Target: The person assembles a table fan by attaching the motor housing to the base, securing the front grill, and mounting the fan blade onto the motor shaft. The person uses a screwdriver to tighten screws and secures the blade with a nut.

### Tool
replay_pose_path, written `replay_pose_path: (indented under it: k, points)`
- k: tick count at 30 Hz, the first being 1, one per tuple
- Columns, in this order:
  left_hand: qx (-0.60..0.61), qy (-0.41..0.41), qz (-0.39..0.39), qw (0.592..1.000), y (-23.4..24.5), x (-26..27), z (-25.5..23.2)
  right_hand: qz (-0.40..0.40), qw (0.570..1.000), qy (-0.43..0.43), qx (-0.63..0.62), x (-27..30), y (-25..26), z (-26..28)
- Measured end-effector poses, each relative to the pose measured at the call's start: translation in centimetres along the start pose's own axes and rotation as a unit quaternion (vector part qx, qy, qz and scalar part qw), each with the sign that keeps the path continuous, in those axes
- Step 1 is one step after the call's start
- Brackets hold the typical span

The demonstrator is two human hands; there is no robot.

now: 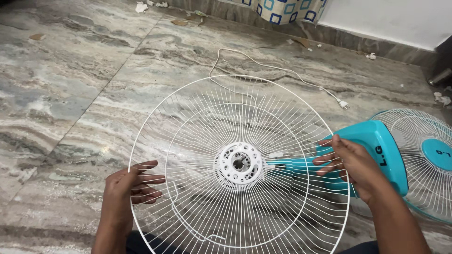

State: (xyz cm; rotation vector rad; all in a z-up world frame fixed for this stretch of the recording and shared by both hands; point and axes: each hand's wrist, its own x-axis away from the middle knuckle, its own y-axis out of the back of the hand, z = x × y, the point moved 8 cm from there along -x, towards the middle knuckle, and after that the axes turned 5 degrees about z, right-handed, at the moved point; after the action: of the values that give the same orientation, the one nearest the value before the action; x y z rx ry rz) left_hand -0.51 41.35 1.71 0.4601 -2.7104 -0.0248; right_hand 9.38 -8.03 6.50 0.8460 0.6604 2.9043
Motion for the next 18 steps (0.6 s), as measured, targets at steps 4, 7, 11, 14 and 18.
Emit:
replay_pose_path:
  k: [4, 7, 11, 14, 18]
  points:
    - [-0.02, 0.022, 0.001, 1.0, 0.0, -0.2, 0.5, 0.003, 1.0, -0.006, 0.019, -0.7, -0.2, -0.6]
    - [-0.012, 0.029, 0.005, 1.0, 0.0, -0.5, 0.9, -0.003, 0.999, -0.014, 0.038, -0.8, -0.3, -0.9]
    - [-0.024, 0.056, 0.0, 0.998, -0.2, -0.6, 1.2, -0.006, 0.998, -0.024, 0.056, -0.9, -0.5, -0.9]
    - [-0.019, 0.078, 0.001, 0.997, -0.4, -0.7, 1.4, -0.004, 0.997, -0.042, 0.068, -1.3, -0.6, -1.3]
    - [-0.014, 0.09, -0.001, 0.996, -0.3, -0.7, 1.6, 0.008, 0.997, -0.026, 0.067, -2.3, -0.6, -1.7]
